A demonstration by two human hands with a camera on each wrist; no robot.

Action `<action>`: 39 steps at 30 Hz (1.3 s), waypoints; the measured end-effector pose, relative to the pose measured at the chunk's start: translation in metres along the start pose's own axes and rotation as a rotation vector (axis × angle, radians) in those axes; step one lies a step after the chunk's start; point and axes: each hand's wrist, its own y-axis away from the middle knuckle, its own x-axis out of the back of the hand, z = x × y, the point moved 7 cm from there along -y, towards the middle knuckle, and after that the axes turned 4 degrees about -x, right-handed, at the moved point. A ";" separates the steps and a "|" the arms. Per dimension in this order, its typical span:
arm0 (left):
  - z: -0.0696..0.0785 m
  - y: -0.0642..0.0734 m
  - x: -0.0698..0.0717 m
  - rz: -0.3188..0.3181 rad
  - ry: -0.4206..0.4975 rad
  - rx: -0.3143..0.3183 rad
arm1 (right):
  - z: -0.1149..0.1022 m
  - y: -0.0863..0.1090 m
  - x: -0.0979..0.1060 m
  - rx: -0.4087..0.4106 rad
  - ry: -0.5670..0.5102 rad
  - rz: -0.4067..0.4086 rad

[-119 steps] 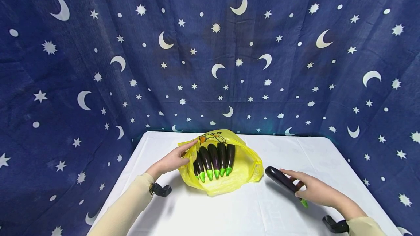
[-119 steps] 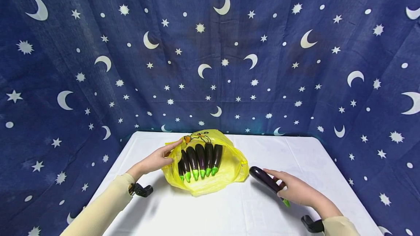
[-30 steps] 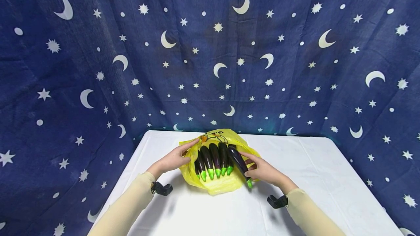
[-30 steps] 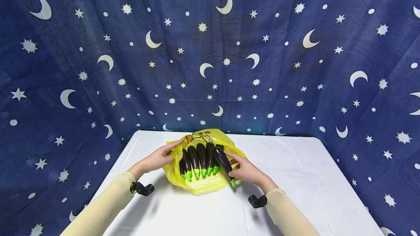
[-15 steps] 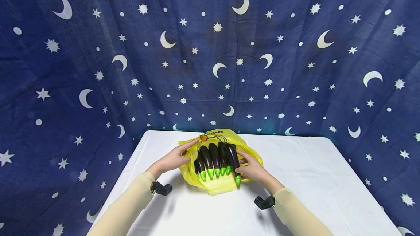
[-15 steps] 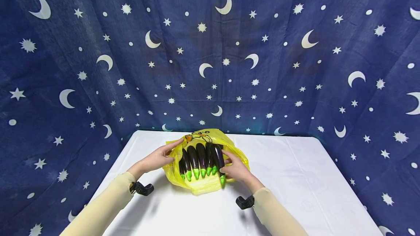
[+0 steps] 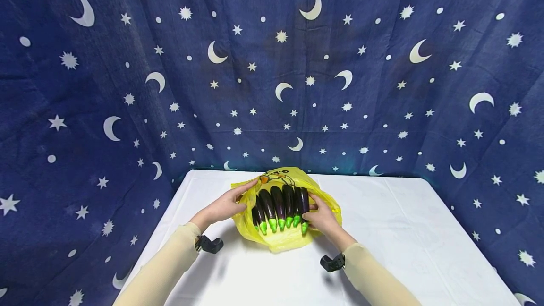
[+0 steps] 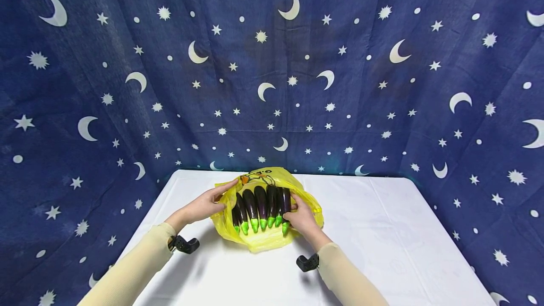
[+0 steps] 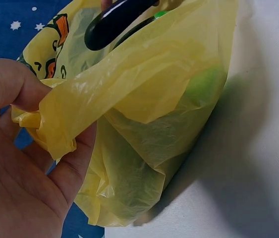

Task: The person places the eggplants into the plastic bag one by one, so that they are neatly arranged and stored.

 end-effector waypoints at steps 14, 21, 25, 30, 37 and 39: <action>0.001 -0.003 0.002 -0.003 -0.009 -0.004 | 0.003 -0.005 0.002 -0.024 0.118 0.113; 0.002 -0.002 0.001 -0.013 0.008 -0.013 | 0.007 -0.011 0.006 -0.030 0.145 0.126; 0.002 -0.002 0.002 -0.007 0.000 -0.014 | 0.011 -0.014 0.009 -0.072 0.062 0.101; 0.003 -0.004 0.001 -0.010 -0.004 -0.022 | 0.011 -0.015 0.010 -0.130 -0.029 0.061; 0.003 -0.003 -0.001 -0.017 0.004 -0.009 | 0.011 -0.016 0.011 -0.145 0.037 0.062; 0.003 -0.004 -0.001 -0.018 0.003 -0.008 | 0.010 -0.016 0.011 -0.147 0.063 0.066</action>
